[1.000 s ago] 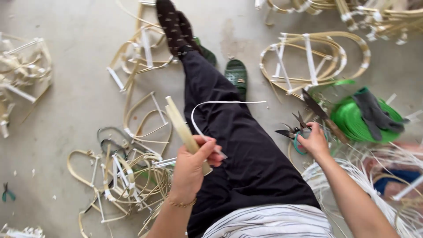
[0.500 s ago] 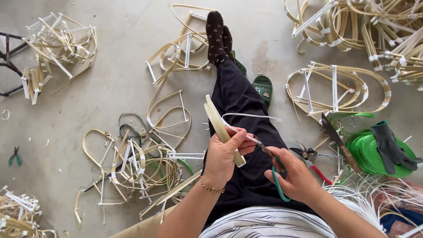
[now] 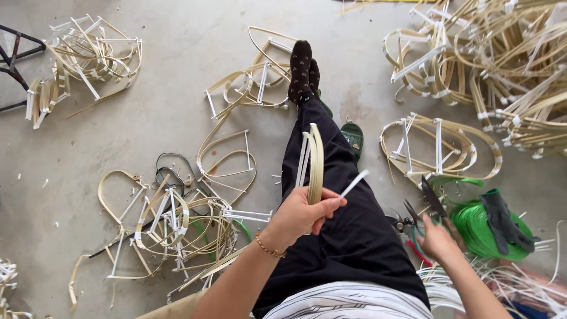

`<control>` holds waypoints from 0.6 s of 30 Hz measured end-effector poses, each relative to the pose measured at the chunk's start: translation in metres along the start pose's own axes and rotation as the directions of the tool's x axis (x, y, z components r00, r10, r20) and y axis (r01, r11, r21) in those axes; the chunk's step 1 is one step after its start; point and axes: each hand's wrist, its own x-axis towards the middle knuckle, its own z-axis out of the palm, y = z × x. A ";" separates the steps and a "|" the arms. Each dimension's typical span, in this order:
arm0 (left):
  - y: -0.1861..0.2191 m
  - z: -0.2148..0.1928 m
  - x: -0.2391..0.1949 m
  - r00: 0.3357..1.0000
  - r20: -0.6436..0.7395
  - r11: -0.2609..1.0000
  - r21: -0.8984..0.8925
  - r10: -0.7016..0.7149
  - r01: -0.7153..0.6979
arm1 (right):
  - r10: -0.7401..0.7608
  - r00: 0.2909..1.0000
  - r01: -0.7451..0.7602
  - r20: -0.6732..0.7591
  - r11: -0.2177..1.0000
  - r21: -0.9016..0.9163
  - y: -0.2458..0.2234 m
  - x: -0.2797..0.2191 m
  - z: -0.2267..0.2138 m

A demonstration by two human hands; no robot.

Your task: Wrapping and securing bamboo furniture frame joints with white plastic strips.

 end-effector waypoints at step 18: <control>0.055 -0.112 -0.087 0.960 -0.280 0.996 0.086 0.005 0.020 | -0.238 0.962 0.272 -0.135 0.776 0.570 -0.086 -0.032 -0.140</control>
